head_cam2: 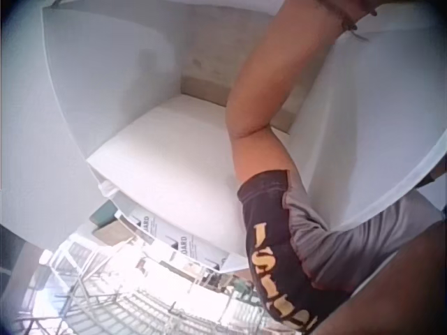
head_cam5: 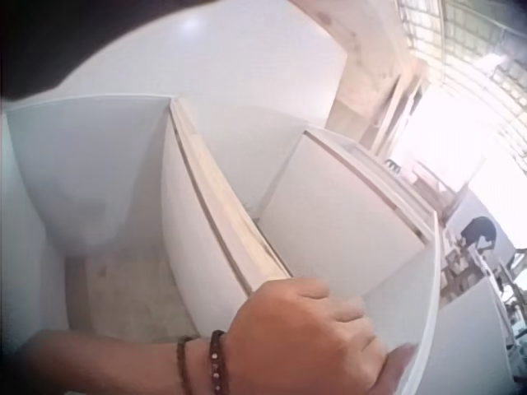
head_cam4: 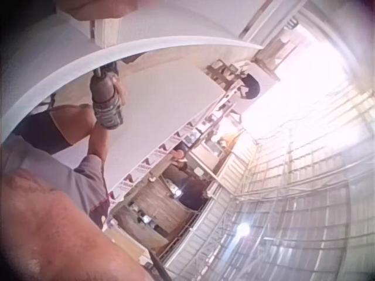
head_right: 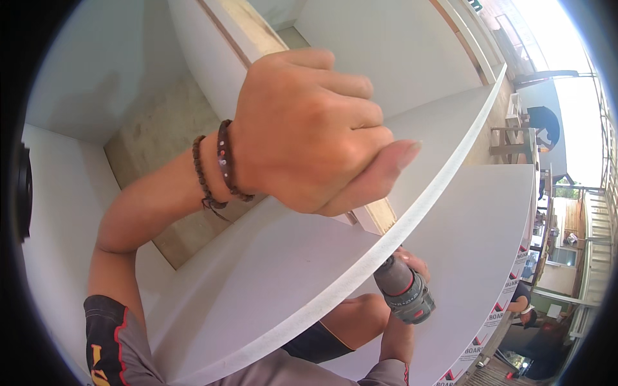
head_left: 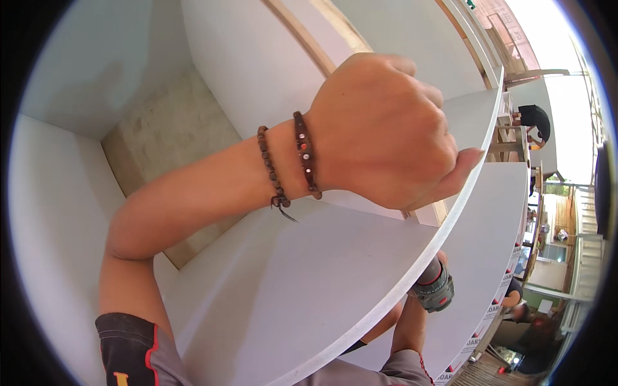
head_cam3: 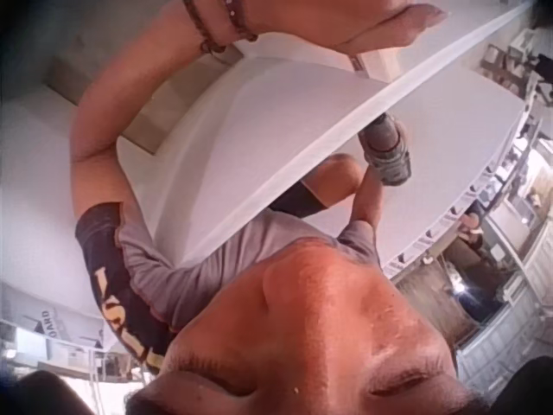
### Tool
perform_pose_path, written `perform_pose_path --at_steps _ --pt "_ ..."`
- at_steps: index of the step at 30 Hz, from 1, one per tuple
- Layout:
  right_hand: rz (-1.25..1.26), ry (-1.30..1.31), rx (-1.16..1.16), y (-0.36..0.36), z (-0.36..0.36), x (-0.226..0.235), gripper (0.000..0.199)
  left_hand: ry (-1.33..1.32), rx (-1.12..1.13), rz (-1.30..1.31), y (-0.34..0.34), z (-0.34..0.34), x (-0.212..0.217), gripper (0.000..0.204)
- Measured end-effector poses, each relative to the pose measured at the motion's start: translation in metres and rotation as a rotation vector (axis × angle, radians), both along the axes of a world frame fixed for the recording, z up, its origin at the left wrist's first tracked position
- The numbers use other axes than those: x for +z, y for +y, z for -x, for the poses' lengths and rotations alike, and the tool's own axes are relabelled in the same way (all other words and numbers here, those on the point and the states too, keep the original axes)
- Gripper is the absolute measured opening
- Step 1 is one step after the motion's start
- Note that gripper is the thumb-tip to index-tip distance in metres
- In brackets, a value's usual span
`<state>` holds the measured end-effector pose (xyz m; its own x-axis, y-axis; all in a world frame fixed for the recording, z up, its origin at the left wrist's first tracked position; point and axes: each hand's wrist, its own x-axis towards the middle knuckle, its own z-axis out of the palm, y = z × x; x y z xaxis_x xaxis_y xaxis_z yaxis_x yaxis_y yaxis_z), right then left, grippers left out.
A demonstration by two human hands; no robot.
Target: The person uses a power drill to drive screws into white cabinet panels and wooden support beams while sitting on the floor.
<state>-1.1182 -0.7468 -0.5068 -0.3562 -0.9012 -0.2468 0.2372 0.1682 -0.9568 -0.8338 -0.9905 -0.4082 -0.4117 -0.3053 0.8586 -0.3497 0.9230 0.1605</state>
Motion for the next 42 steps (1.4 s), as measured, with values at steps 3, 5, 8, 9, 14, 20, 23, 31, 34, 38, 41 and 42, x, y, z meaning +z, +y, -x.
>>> perform_pose_path --at_steps 3,5,8,9,14,20,23,31,34,38,41,42 --pt "-0.047 -0.158 -0.059 0.007 0.000 -0.005 0.034 -0.006 0.020 0.017 0.000 0.001 0.000 0.047" --pt "0.070 0.128 0.043 0.006 -0.005 -0.006 0.027 0.051 0.032 0.023 0.000 0.002 0.001 0.046" --pt "0.317 0.692 0.234 -0.007 -0.020 0.003 0.018 0.043 0.049 0.064 -0.002 0.000 0.002 0.044" --pt "0.375 0.739 0.218 -0.015 -0.033 0.012 0.017 0.025 0.060 0.079 -0.002 0.000 0.000 0.044" --pt "0.343 0.828 0.268 -0.001 -0.014 0.005 0.032 0.057 -0.080 0.161 -0.008 0.009 0.001 0.015" --pt "0.543 0.689 0.259 -0.022 -0.032 0.018 0.033 -0.038 -0.095 0.119 -0.003 0.011 0.002 0.026" --pt "0.463 0.698 0.402 -0.013 -0.017 0.016 0.030 0.004 -0.103 0.108 0.002 0.017 -0.005 0.028" --pt "0.451 0.628 0.343 -0.015 -0.034 0.033 0.034 0.008 -0.072 0.153 0.000 0.012 -0.013 0.029" --pt "0.423 0.693 0.313 -0.017 -0.034 0.035 0.038 0.011 -0.076 0.181 -0.002 0.014 -0.016 0.028" --pt "0.241 0.597 0.288 -0.015 -0.042 0.052 0.045 0.003 -0.058 0.165 0.001 0.010 -0.013 0.028" --pt "0.218 0.528 0.296 -0.007 -0.039 0.040 0.047 0.030 -0.061 0.171 -0.001 0.012 -0.017 0.029" --pt "0.266 0.538 0.299 -0.003 -0.039 0.036 0.047 0.034 -0.062 0.169 0.000 0.013 -0.017 0.029"
